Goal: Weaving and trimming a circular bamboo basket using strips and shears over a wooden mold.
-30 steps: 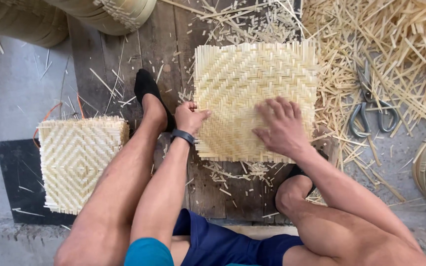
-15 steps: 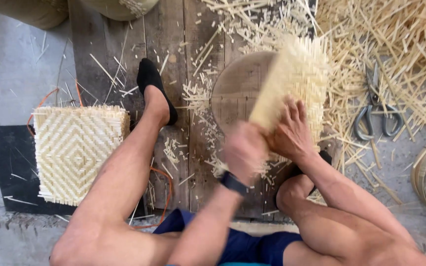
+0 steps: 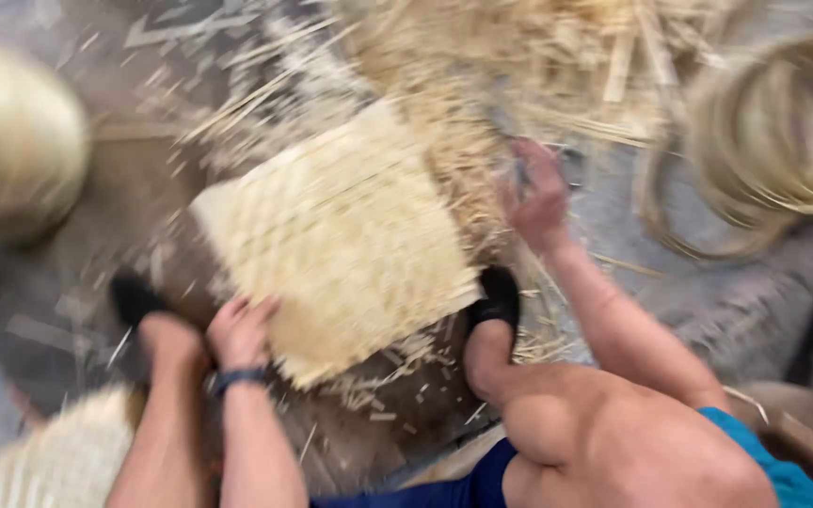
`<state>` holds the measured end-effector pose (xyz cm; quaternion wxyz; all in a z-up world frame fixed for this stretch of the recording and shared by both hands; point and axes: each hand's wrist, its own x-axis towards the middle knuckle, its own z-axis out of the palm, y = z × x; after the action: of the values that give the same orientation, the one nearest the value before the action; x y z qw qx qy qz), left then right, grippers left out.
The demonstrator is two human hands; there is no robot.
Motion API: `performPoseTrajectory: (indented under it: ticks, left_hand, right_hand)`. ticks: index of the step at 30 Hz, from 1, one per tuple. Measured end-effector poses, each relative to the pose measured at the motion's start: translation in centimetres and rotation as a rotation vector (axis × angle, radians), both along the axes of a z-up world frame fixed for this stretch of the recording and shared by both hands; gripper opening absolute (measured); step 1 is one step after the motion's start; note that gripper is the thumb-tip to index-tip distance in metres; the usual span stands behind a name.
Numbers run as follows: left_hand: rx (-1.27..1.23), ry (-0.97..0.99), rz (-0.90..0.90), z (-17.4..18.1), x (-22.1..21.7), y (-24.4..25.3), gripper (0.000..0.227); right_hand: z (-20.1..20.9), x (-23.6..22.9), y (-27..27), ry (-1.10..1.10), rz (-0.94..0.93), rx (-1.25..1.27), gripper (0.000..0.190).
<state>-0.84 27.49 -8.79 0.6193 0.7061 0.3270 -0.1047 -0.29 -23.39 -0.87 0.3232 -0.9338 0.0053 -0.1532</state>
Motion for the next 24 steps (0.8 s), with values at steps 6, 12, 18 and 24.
performPoseTrajectory:
  ticks: [6,12,18,24]
  left_hand:
    - [0.017,-0.047,0.018,-2.0,-0.1,1.2,0.071]
    - [0.072,0.003,0.020,-2.7,0.1,2.0,0.062]
    - [0.080,0.096,0.032,-1.0,0.7,1.2,0.052]
    - [0.033,0.074,0.050,0.0,0.9,0.8,0.051]
  right_hand:
    - [0.2,-7.0,-24.3,0.245,-0.644,-0.375,0.095]
    - [-3.1,-12.7,-36.1,0.794,-0.720,-0.477,0.161]
    - [0.2,-11.3,-24.8,0.914,-0.496,-0.479,0.023]
    - [0.7,-15.6,-19.2,0.574,-0.222,-0.526,0.063]
